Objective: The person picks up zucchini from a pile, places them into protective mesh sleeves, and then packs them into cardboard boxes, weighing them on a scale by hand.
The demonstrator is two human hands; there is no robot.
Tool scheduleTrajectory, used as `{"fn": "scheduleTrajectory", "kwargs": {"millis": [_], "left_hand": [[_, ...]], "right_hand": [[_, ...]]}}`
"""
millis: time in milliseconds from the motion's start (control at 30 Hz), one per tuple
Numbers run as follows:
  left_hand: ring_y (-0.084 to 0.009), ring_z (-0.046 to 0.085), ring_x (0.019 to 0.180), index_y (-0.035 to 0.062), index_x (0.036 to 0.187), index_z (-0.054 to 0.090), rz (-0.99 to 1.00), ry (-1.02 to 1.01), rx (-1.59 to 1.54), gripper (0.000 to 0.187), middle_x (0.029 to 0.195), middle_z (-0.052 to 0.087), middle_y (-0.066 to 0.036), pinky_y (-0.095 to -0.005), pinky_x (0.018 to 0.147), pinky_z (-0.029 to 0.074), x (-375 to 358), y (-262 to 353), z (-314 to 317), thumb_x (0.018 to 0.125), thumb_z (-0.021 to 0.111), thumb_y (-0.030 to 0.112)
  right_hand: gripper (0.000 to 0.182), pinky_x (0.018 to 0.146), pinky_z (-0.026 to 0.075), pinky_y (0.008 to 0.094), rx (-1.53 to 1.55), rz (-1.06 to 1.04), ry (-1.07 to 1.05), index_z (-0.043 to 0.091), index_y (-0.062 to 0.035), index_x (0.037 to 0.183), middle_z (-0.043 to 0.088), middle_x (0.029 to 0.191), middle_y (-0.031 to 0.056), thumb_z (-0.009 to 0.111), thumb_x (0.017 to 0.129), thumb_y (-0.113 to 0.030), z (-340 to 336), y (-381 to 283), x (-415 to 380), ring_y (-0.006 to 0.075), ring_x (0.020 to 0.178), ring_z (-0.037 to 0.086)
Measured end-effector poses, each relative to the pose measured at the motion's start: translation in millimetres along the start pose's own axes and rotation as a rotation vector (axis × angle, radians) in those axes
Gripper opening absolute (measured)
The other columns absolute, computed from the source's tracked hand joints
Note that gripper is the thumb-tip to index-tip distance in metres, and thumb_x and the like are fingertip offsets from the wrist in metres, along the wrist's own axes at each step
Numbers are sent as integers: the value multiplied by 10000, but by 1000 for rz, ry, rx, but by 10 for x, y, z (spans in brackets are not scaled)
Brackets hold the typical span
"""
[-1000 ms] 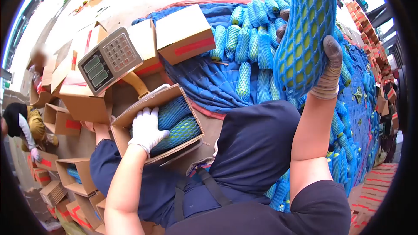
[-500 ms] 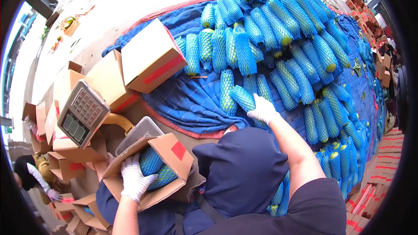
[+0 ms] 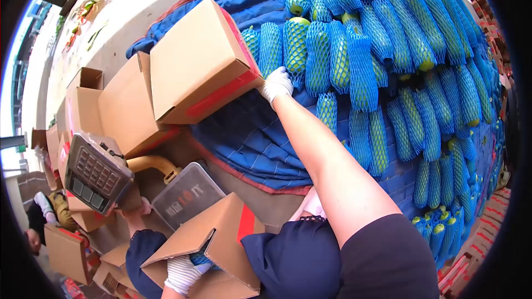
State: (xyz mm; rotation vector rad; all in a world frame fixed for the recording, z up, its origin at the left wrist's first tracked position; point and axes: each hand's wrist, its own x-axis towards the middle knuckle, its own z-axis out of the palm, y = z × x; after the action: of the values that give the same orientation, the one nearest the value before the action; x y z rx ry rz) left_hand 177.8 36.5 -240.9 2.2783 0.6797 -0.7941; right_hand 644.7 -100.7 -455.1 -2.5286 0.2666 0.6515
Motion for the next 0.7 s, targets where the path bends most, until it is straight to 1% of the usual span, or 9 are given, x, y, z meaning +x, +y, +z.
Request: {"fn": "scheduleTrajectory", "kwargs": {"millis": [67, 200, 267, 333, 400, 467, 533, 667, 700], "left_hand": [[-317, 594, 1131, 84, 1236, 599, -56, 60, -286, 717, 1226, 633, -105, -403, 997, 439, 9, 179, -97, 658, 816, 448], [-324, 603, 1082, 64, 1198, 605, 33, 97, -327, 745, 1158, 635, -130, -411, 965, 454, -82, 230, -211, 597, 853, 428], [-235, 603, 1109, 30, 1308, 473, 159, 35, -63, 906, 1211, 596, -101, -357, 983, 478, -225, 220, -335, 549, 908, 266], [-240, 602, 1102, 13, 1300, 461, -33, 178, -571, 934, 1196, 595, -112, -371, 991, 473, -406, 312, -317, 531, 925, 270], [-240, 597, 1106, 4, 1295, 451, -52, 154, -623, 962, 1192, 592, -123, -377, 992, 473, -511, 70, -229, 520, 944, 290], [-228, 594, 1109, 6, 1296, 449, -93, 152, -712, 976, 1198, 591, -116, -371, 992, 473, -529, 43, -169, 517, 953, 310], [-222, 590, 1116, 9, 1318, 436, -75, 152, -656, 996, 1214, 585, -109, -366, 986, 476, -446, 107, -155, 521, 952, 309], [-223, 560, 1161, 22, 1375, 413, -83, 126, -709, 1044, 1264, 558, -104, -362, 1008, 452, -381, 195, -155, 523, 946, 302], [-231, 547, 1177, 20, 1380, 410, -69, 127, -631, 1051, 1276, 550, -108, -367, 1025, 436, -373, 215, -175, 523, 944, 311]], "right_hand": [[956, 966, 494, 419, 13, -13, 3, 397, 81, 1305, 581, 1270, 265, 811, 671, -503, -17, 46, 94, 360, 1188, 584], [935, 924, 510, 419, 159, -69, -38, 469, 77, 1253, 621, 1203, 247, 839, 642, -526, -10, 217, 198, 370, 1057, 639], [801, 898, 516, 416, 778, -100, -307, 532, 36, 1227, 649, 1148, 184, 829, 686, -474, 64, 445, 335, 312, 1004, 654], [590, 863, 524, 421, 1250, -42, -678, 598, -74, 1205, 676, 999, 79, 798, 755, -398, -210, 638, -5, 235, 957, 658], [645, 910, 522, 434, 1092, -138, -661, 533, -31, 1286, 642, 1152, 141, 779, 773, -335, -293, 857, -224, 272, 1047, 637], [875, 1045, 429, 417, 60, -307, -75, 419, 36, 1391, 535, 1325, 220, 803, 725, -381, -459, 779, -539, 337, 1227, 530], [994, 1132, 318, 401, -6, -589, 130, 317, 68, 1449, 424, 1420, 277, 781, 716, -419, -416, 665, -576, 392, 1344, 394], [828, 1069, 388, 385, 449, -358, -138, 405, 72, 1400, 542, 1321, 256, 735, 757, -332, -207, 105, -71, 361, 1227, 526], [696, 1031, 419, 358, 730, -500, -382, 456, 72, 1363, 604, 1246, 234, 697, 785, -234, -325, -72, -18, 331, 1147, 582]]}}
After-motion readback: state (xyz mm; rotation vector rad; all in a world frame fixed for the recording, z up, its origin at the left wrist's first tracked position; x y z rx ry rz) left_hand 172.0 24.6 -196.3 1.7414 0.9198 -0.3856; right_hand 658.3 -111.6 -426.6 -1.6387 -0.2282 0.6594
